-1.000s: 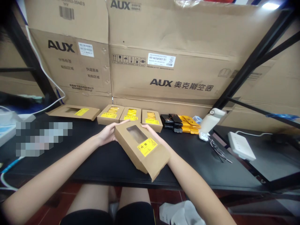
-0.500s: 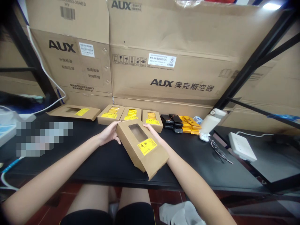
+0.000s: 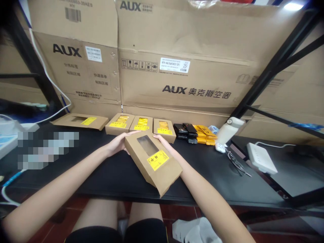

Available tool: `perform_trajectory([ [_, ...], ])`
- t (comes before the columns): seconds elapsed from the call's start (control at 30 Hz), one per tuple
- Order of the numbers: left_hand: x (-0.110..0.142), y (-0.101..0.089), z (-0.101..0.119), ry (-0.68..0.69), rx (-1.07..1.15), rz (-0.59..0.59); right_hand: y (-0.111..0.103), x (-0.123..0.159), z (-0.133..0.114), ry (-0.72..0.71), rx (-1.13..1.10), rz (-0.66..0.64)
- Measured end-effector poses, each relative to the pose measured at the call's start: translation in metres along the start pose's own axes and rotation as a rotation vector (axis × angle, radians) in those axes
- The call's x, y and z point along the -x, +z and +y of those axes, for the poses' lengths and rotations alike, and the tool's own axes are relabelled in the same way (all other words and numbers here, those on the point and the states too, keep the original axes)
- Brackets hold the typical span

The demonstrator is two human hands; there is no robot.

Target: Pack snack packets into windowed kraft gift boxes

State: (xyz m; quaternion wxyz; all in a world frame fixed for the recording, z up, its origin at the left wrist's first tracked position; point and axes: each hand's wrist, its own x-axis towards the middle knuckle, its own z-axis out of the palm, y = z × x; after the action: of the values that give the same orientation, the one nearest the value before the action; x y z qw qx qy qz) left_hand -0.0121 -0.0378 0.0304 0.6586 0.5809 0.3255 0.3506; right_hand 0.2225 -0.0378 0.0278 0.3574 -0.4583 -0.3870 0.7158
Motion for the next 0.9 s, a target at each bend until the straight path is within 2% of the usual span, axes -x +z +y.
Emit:
perform_trajectory([
  [0.13, 0.001, -0.003, -0.001, -0.015, 0.052, -0.032, 0.002, 0.002, 0.000, -0.033, -0.020, -0.018],
  [0.37, 0.001, -0.012, -0.002, -0.087, 0.131, -0.179, 0.002, 0.002, 0.000, 0.010, -0.020, -0.024],
  [0.53, 0.001, -0.015, -0.003, -0.102, 0.121, -0.184, 0.002, 0.004, 0.001, 0.053, -0.016, -0.035],
  [0.9, 0.004, -0.015, -0.002, -0.122, 0.159, -0.187, 0.002, 0.001, 0.000, -0.039, 0.041, -0.016],
])
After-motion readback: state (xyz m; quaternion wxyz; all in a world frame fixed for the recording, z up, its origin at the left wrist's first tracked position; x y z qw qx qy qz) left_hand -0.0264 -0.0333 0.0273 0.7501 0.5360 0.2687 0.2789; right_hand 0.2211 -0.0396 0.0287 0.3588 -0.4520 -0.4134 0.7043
